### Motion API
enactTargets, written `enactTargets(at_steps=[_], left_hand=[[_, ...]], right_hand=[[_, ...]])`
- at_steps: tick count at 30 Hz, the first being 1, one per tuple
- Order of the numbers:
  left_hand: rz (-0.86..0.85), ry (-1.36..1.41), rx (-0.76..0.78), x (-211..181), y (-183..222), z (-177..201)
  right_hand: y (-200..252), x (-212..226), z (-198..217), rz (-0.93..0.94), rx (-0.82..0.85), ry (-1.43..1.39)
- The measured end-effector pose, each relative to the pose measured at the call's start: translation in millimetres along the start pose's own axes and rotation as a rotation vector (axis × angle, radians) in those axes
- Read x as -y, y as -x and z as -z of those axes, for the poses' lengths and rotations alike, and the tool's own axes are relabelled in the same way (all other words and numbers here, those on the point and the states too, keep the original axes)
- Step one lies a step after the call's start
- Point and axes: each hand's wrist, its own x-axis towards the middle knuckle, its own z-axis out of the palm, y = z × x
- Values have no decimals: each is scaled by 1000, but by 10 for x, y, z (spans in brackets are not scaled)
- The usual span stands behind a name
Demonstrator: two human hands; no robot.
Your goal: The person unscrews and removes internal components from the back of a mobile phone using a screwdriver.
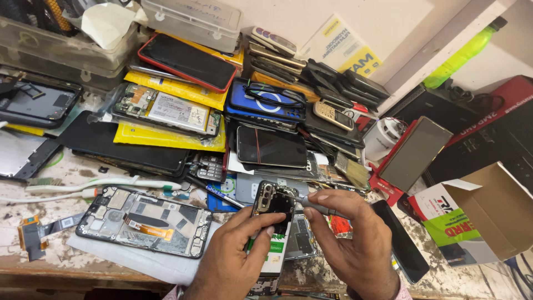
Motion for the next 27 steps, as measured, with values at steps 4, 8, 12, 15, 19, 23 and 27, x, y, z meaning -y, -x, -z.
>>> enactTargets(at_steps=[4, 8, 12, 15, 19, 23, 27], left_hand=[[-143, 3, -40, 40, 11, -8], [-142, -1, -36, 42, 5, -13], [-112, -8, -26, -10, 1, 3], [-151, -11, -65, -59, 43, 17], [-277, 66, -122, -70, 82, 28], [-395, 95, -148, -58, 73, 10], [-255, 95, -114, -10, 83, -1]], right_hand=[[-9, -8, -20, 23, 25, -6], [-41, 1, -12, 50, 63, 36], [-169, 84, 56, 83, 169, 195], [-337, 197, 138, 109, 296, 344], [-511, 277, 242, 156, 424, 217], [-606, 293, 292, 186, 501, 222], [-624, 284, 239, -72, 586, 465]])
